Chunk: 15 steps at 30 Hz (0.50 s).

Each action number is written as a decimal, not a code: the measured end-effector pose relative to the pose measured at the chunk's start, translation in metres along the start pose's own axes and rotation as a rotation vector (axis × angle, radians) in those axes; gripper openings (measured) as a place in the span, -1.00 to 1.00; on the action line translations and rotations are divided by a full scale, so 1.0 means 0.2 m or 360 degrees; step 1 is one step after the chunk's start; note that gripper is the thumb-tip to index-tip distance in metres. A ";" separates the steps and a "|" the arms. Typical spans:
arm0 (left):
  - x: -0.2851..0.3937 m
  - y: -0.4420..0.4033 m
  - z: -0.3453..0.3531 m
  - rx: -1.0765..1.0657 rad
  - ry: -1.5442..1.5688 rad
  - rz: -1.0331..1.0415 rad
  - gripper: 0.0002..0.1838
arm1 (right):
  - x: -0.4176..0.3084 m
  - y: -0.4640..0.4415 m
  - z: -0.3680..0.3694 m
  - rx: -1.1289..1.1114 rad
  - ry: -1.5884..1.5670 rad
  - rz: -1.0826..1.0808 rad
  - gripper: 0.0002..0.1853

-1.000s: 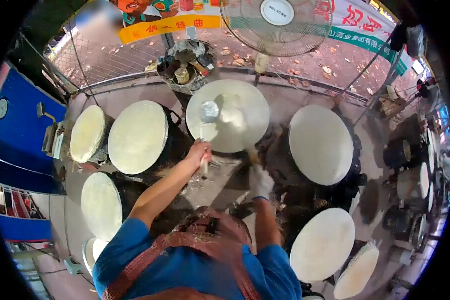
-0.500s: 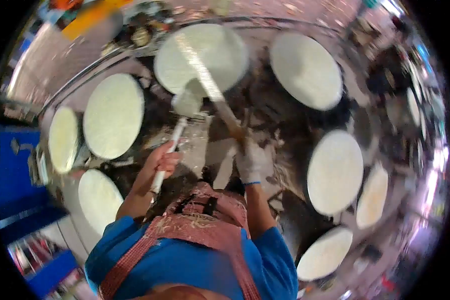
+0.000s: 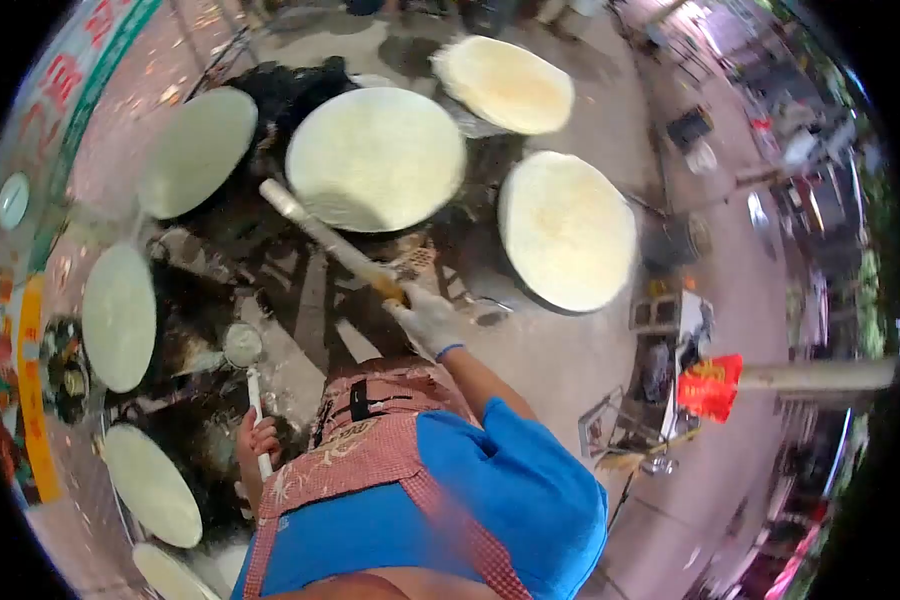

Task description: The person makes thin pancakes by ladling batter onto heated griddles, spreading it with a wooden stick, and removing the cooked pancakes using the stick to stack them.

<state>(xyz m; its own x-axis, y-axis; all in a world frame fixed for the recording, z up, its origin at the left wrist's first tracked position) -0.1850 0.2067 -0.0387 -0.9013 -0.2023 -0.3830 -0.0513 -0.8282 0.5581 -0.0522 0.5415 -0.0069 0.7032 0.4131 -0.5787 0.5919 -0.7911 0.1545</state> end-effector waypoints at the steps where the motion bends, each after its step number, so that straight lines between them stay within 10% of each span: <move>1: -0.05 -0.06 -0.01 0.0133 0.0127 -0.0119 -0.50 | 0.14 0.01 -0.12 0.0183 0.0050 0.0078 -0.46; 15: -0.36 -0.42 0.36 0.0267 -0.0285 -0.0594 -0.62 | 0.96 -0.30 -0.73 0.0800 0.0551 0.0687 -0.65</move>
<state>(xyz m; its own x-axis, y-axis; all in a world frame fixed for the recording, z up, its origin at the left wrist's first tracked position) -0.1474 0.3295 -0.0048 -0.8674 0.2002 -0.4555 -0.4429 -0.7280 0.5233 0.1046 0.7334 -0.0106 0.9652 0.0715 -0.2515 0.0417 -0.9917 -0.1218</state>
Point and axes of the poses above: each hand's wrist, its own y-axis away from the middle knuckle, its own z-axis out of the palm, x = y × z, the point moved 10 cm from there along -y, towards the middle knuckle, and after that the axes turned 2 degrees about -z, right-handed, at the moved point
